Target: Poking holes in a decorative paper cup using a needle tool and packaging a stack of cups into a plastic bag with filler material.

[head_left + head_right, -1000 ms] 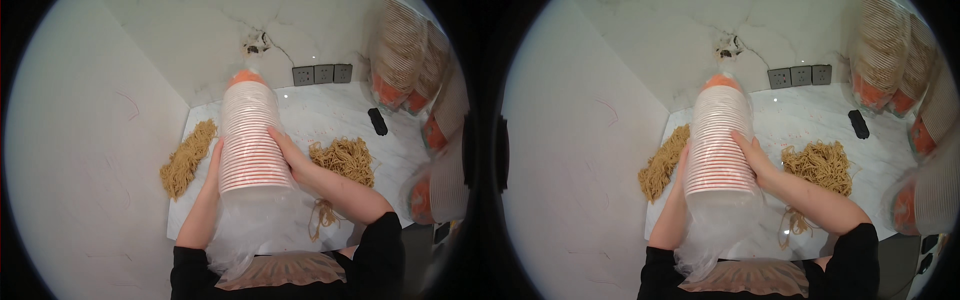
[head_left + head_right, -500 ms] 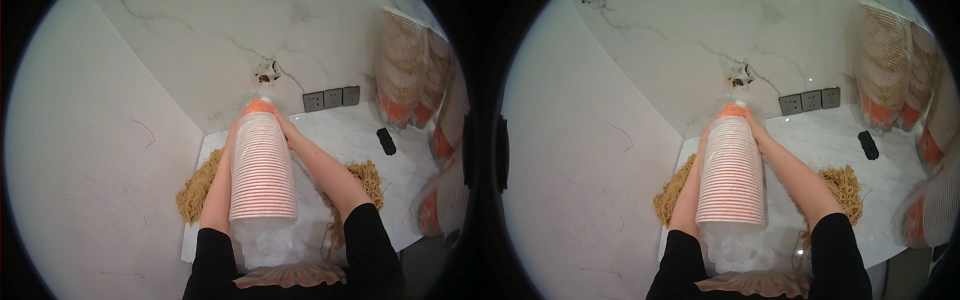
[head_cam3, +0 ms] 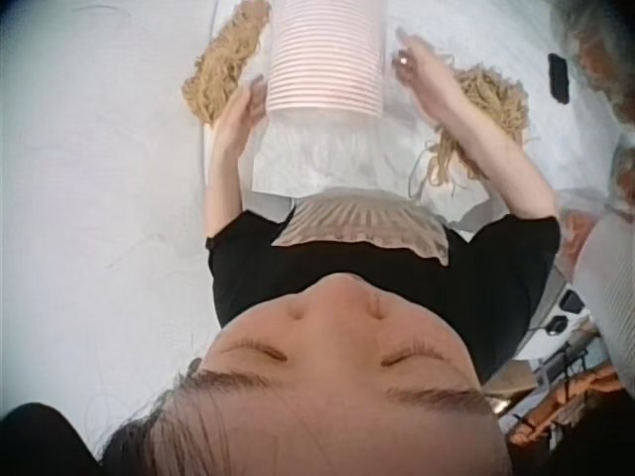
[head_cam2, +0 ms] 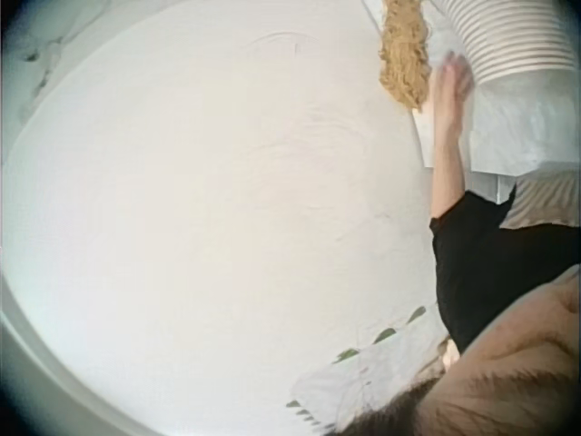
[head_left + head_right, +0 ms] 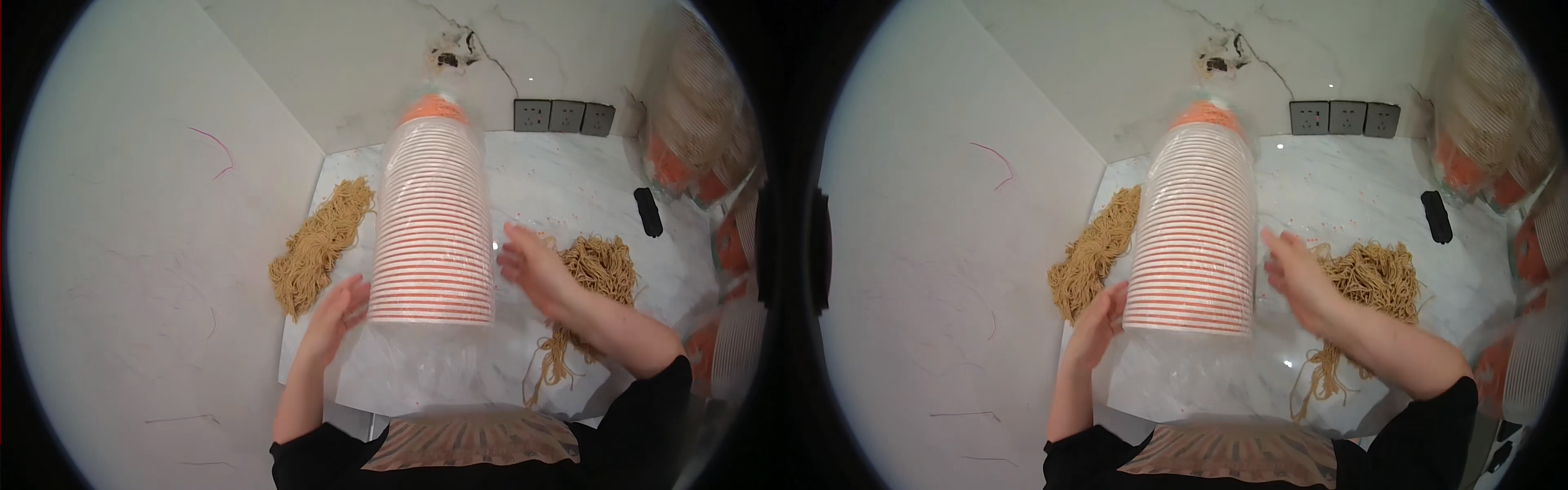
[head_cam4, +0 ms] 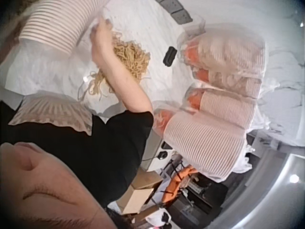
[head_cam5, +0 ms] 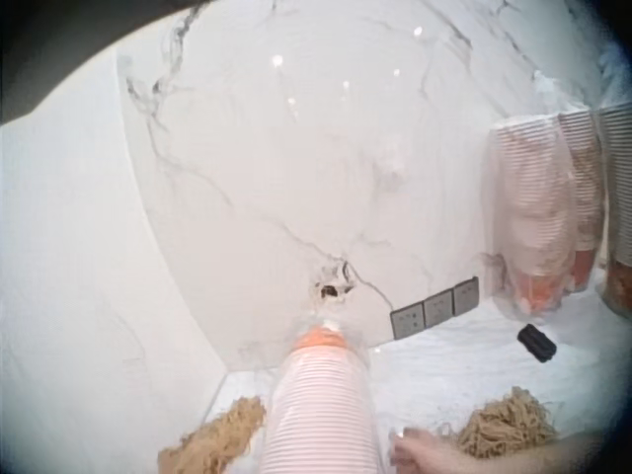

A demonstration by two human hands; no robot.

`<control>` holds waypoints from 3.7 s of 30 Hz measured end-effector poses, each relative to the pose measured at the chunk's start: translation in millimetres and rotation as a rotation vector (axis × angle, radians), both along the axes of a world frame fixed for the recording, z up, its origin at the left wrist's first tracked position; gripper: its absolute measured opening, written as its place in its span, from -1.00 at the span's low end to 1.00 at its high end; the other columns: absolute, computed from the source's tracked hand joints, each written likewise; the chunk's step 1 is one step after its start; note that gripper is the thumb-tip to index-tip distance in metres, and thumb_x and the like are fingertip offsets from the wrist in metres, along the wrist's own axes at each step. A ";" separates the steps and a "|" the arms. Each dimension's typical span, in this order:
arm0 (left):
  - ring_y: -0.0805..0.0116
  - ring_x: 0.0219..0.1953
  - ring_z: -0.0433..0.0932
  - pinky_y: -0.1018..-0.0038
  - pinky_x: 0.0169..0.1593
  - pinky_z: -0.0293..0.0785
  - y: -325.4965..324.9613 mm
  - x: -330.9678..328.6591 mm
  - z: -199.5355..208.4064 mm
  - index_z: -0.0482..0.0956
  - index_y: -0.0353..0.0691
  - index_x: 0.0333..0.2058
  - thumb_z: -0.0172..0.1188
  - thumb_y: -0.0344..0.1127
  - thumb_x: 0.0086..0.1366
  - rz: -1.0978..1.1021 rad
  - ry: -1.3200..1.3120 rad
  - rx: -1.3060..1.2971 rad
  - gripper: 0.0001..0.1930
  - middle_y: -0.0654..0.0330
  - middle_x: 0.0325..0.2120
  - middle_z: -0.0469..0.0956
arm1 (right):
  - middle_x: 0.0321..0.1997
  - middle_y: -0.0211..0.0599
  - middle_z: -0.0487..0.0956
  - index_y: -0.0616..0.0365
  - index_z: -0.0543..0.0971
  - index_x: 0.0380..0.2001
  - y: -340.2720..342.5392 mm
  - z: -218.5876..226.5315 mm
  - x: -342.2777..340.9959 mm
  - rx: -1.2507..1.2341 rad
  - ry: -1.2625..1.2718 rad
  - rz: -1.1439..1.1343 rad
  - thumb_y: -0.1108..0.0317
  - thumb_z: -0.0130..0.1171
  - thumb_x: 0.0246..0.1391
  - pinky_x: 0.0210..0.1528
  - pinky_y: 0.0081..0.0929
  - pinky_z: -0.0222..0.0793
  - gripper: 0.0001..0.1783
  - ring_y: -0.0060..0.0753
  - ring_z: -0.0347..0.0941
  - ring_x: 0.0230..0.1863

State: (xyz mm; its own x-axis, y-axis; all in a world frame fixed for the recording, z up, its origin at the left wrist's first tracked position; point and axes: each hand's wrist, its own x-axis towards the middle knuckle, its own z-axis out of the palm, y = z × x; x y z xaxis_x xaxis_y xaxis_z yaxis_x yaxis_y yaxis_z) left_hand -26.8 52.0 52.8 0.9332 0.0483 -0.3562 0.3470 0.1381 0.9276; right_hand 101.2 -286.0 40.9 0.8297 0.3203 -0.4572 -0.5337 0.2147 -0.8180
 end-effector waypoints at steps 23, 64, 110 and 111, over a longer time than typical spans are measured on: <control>0.16 -0.06 0.63 0.28 0.05 0.62 -46.1 185.9 7.9 0.41 -0.34 0.19 0.22 0.10 0.35 0.001 -0.030 -0.673 -0.34 -0.05 0.00 0.58 | 0.15 -0.08 0.56 0.25 0.41 0.25 86.1 15.6 103.2 0.473 0.051 0.043 -0.29 0.19 0.16 0.17 -0.25 0.49 -0.13 -0.19 0.55 0.09; 0.10 0.27 0.42 0.09 0.35 0.31 -102.6 -4.8 20.1 0.32 -0.43 0.24 -0.10 -0.17 0.53 0.458 -0.246 -1.100 -0.52 -0.06 0.21 0.45 | 0.28 -0.08 0.49 0.13 0.40 0.30 105.3 -51.4 288.7 0.490 -0.031 0.118 -0.28 -0.22 0.38 0.27 -0.08 0.43 -0.24 -0.07 0.46 0.24; 0.08 0.39 0.19 0.15 0.40 0.24 -71.2 106.5 167.4 -0.46 -0.10 0.47 0.67 -0.29 -0.17 0.108 -1.051 0.356 0.49 -0.02 0.39 0.06 | 0.59 -0.33 0.03 -0.06 0.06 0.51 66.2 178.8 45.6 0.092 -0.543 0.122 -0.54 -0.27 0.22 0.48 0.20 -0.28 0.02 -0.14 -0.16 0.57; 0.09 0.38 0.21 0.16 0.39 0.26 -72.3 110.1 177.5 -0.38 -0.11 0.47 0.66 -0.28 -0.17 0.117 -1.066 0.394 0.45 0.00 0.36 0.11 | 0.59 -0.33 0.03 -0.06 0.06 0.51 65.1 187.5 41.2 0.093 -0.545 0.116 -0.54 -0.27 0.22 0.48 0.20 -0.28 0.02 -0.14 -0.16 0.57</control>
State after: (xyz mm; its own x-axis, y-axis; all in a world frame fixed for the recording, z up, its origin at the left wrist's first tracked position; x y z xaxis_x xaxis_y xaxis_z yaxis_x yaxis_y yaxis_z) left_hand 83.3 -20.3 230.3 0.7337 0.0872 0.6739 -0.6392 -0.2479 0.7280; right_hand 142.4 -221.0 228.4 0.8948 0.4422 0.0619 -0.0640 0.2642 -0.9624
